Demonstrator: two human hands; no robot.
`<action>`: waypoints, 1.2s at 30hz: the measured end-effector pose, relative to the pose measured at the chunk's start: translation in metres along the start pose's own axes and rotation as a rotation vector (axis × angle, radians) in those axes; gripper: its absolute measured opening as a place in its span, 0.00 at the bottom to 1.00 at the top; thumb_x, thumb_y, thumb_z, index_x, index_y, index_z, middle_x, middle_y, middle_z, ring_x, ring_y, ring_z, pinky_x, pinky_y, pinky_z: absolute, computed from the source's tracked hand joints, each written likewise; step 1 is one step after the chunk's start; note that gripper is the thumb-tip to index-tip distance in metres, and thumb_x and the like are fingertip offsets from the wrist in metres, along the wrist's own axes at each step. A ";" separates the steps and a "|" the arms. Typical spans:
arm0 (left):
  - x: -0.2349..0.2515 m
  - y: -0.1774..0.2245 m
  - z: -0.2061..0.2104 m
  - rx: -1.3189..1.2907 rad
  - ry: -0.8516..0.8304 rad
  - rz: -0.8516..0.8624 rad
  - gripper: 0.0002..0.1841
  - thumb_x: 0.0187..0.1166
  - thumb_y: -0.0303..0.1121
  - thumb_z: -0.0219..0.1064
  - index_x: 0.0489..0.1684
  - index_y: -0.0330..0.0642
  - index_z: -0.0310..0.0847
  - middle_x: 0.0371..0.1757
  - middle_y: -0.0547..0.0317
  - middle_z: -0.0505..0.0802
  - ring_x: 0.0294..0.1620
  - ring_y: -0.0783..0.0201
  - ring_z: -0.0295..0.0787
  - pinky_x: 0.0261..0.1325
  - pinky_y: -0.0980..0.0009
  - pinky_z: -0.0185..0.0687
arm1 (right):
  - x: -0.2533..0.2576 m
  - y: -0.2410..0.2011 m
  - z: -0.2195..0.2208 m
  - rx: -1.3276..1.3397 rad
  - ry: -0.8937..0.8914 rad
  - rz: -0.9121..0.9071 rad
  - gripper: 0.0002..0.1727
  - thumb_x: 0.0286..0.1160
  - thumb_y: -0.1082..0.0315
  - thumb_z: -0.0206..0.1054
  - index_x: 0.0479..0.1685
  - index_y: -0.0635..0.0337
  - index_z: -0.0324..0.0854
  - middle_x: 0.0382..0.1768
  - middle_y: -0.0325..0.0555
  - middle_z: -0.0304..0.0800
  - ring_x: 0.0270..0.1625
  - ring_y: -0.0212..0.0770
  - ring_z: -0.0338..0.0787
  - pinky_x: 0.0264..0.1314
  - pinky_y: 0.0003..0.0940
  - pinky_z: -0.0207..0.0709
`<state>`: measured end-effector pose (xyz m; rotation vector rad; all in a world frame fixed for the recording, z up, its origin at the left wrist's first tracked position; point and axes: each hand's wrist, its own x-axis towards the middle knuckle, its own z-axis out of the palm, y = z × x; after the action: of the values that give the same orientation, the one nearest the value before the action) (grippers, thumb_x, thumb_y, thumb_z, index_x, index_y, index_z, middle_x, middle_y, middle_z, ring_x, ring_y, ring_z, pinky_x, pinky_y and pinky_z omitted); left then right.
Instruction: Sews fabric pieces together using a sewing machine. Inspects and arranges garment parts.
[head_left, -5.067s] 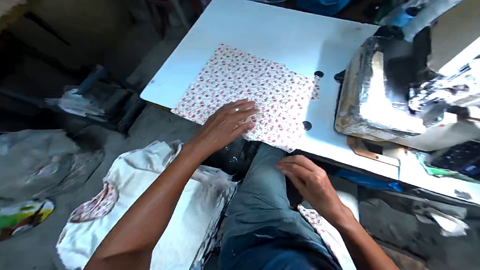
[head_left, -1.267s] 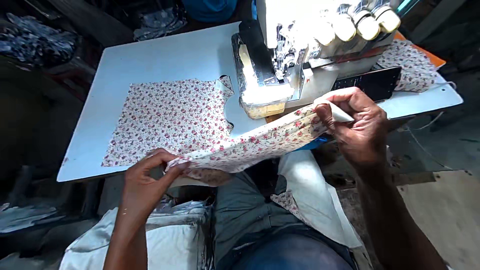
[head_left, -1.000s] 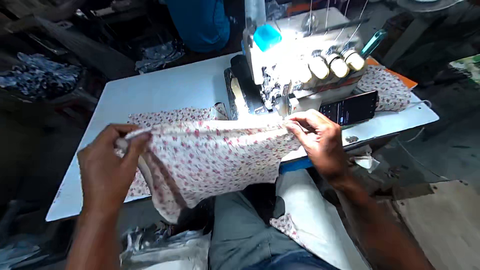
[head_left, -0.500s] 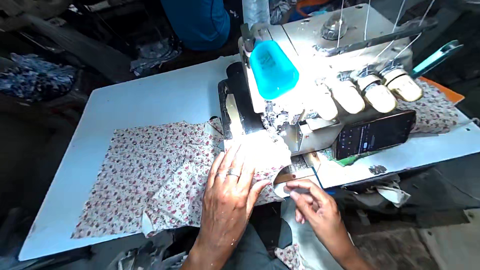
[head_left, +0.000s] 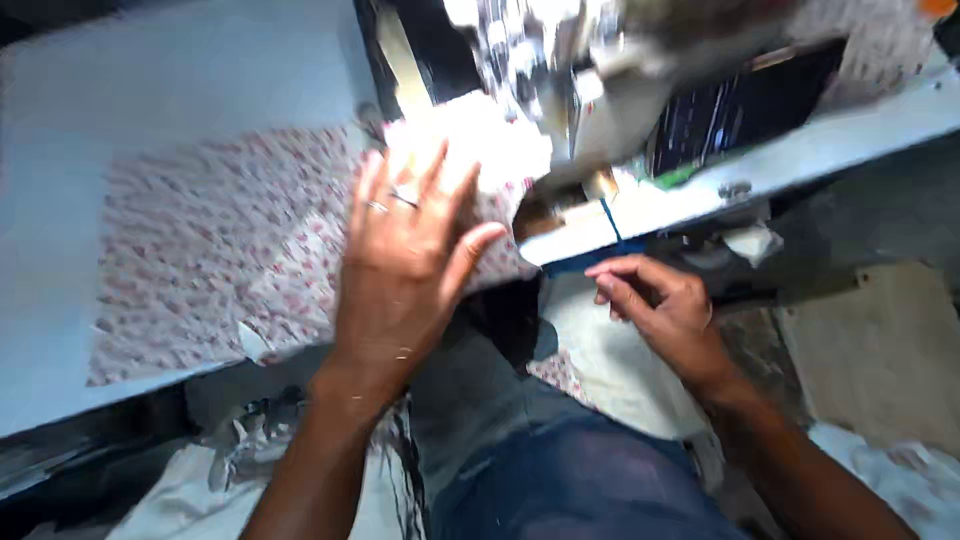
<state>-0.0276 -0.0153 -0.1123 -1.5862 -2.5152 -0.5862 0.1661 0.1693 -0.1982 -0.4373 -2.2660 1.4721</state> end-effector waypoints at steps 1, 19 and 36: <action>-0.013 0.004 -0.008 -0.057 -0.003 0.005 0.28 0.90 0.45 0.59 0.84 0.38 0.71 0.86 0.42 0.73 0.88 0.46 0.66 0.89 0.50 0.57 | -0.011 0.000 -0.007 -0.020 -0.027 0.021 0.10 0.84 0.68 0.65 0.54 0.62 0.88 0.37 0.38 0.91 0.32 0.23 0.87 0.35 0.17 0.84; -0.148 0.029 0.170 -0.797 -0.470 -0.255 0.10 0.83 0.32 0.68 0.54 0.38 0.90 0.42 0.51 0.91 0.43 0.56 0.89 0.53 0.55 0.85 | -0.095 0.019 0.040 -0.518 -0.635 0.360 0.21 0.84 0.52 0.64 0.43 0.64 0.88 0.37 0.54 0.86 0.42 0.56 0.89 0.44 0.57 0.81; -0.155 0.048 0.140 -0.892 -0.523 -0.490 0.24 0.78 0.44 0.74 0.71 0.46 0.82 0.34 0.58 0.91 0.30 0.66 0.86 0.38 0.64 0.84 | -0.103 0.030 0.040 -0.213 -0.467 0.196 0.11 0.78 0.59 0.71 0.37 0.58 0.88 0.33 0.40 0.85 0.33 0.33 0.85 0.37 0.32 0.80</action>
<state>0.1000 -0.0749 -0.2739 -1.4130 -3.3260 -1.7542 0.2377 0.1011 -0.2566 -0.4216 -2.8350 1.5612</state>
